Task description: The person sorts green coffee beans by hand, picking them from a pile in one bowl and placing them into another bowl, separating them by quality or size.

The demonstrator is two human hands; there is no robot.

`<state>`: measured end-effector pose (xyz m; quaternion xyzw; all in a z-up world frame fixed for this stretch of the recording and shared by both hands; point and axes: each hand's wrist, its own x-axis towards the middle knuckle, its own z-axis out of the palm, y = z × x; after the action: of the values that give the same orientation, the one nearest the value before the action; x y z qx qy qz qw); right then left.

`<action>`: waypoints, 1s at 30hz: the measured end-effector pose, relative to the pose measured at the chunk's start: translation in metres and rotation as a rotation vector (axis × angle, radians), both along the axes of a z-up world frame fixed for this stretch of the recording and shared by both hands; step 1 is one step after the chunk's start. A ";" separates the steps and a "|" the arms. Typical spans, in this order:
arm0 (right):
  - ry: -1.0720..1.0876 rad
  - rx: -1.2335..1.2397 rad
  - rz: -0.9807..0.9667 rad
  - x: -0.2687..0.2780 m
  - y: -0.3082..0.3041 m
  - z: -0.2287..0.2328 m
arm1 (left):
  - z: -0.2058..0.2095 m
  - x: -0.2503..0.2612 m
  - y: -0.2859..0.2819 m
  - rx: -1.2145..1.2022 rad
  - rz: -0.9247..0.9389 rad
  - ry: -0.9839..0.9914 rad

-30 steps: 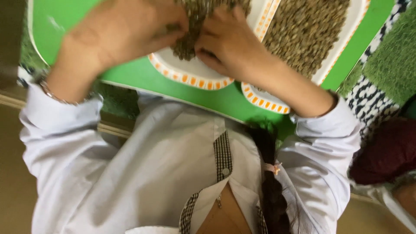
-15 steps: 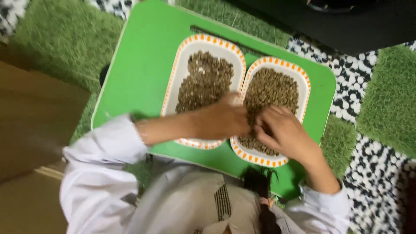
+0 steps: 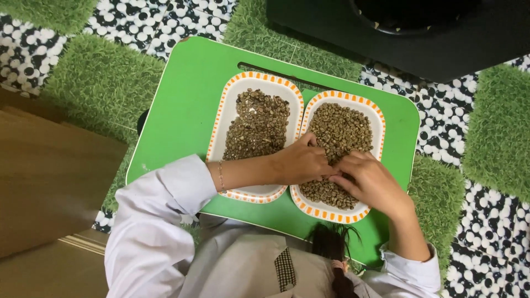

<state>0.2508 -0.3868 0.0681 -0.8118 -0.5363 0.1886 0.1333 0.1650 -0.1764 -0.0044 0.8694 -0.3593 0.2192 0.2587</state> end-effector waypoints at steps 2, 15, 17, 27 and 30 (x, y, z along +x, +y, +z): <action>0.006 0.017 0.002 0.001 0.000 -0.004 | -0.025 0.007 -0.008 0.038 0.037 -0.019; -0.012 0.146 0.011 -0.009 0.018 0.008 | -0.029 -0.011 0.002 0.258 0.168 0.111; -0.051 0.143 0.020 -0.010 0.019 -0.003 | -0.018 -0.013 -0.001 0.292 0.179 0.108; -0.080 0.178 -0.025 0.010 0.006 -0.021 | -0.060 0.023 -0.017 0.259 0.215 0.084; -0.107 0.205 -0.030 0.015 0.002 -0.026 | -0.057 0.028 -0.017 0.285 0.231 0.037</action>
<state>0.2656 -0.3849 0.0423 -0.8107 -0.5471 0.0872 0.1894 0.1927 -0.1938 -0.0616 0.9366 -0.2799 0.1783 0.1124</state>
